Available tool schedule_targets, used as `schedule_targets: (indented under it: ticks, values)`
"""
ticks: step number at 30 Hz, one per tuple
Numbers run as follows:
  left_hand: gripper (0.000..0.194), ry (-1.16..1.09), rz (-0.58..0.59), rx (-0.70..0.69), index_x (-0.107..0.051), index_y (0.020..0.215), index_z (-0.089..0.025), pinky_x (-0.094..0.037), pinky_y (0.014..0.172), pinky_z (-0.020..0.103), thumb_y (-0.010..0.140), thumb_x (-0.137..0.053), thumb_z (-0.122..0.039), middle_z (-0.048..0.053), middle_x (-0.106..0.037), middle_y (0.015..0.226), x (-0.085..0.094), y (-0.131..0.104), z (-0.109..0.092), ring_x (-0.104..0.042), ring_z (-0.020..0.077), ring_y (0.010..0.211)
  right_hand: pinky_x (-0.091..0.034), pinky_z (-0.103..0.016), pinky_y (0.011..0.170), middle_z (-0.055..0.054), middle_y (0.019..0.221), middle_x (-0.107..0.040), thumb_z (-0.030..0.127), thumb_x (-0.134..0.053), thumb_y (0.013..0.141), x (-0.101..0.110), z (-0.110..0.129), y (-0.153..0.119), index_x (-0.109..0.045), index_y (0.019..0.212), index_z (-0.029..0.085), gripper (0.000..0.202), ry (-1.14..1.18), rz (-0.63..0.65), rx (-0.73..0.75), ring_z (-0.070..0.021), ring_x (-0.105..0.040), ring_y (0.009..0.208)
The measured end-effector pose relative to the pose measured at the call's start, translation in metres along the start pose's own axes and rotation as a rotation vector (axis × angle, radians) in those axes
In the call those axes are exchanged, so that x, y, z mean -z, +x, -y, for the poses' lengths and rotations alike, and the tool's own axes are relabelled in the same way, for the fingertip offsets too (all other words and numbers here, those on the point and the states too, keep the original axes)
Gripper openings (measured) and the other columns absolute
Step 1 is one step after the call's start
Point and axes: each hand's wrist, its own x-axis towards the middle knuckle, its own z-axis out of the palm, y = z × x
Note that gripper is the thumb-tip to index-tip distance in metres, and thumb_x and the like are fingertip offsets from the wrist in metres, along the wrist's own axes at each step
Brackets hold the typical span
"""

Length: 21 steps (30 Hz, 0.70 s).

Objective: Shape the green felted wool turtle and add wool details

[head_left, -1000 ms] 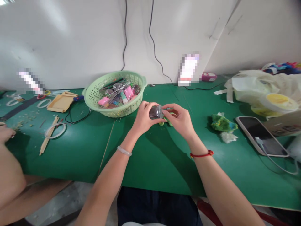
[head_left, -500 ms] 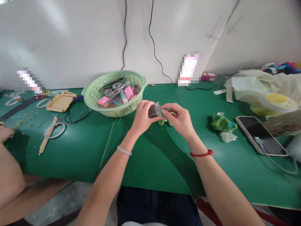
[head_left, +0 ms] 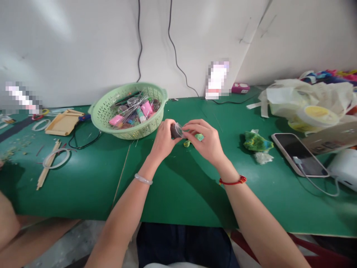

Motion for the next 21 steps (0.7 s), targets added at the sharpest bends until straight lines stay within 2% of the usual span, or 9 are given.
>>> schedule_targets:
  ticks: [5,9,21]
  values:
    - [0.047,-0.018,-0.037,-0.011,-0.046,0.110,-0.027,-0.053,0.089,0.039,0.082,-0.078,-0.008,0.005,-0.063,0.110,0.000,-0.001,0.002,-0.063,0.0233,0.106,-0.063,-0.041,0.082,-0.010,0.114,-0.074,0.025,-0.066,0.097,0.000,-0.003,-0.001,-0.081,0.102,0.026,0.015,-0.128,0.016,0.122,-0.0224,-0.071,0.090]
    - [0.047,0.016,-0.058,-0.062,-0.045,0.107,-0.027,-0.052,0.089,0.039,0.080,-0.077,-0.005,0.004,-0.063,0.110,0.001,-0.001,-0.001,-0.062,0.0221,0.103,-0.062,-0.041,0.082,-0.010,0.112,-0.075,0.025,-0.064,0.100,-0.001,-0.006,-0.002,-0.082,0.099,0.026,0.018,-0.199,0.026,0.145,-0.0237,-0.071,0.094]
    - [0.048,0.049,-0.077,-0.154,-0.045,0.107,-0.026,-0.050,0.085,0.037,0.079,-0.076,-0.002,0.002,-0.061,0.106,-0.002,-0.001,0.003,-0.060,0.0216,0.099,-0.064,-0.039,0.081,-0.010,0.106,-0.076,0.024,-0.061,0.103,-0.008,-0.013,-0.002,-0.081,0.097,0.022,0.021,-0.207,-0.018,0.267,-0.0216,-0.073,0.091]
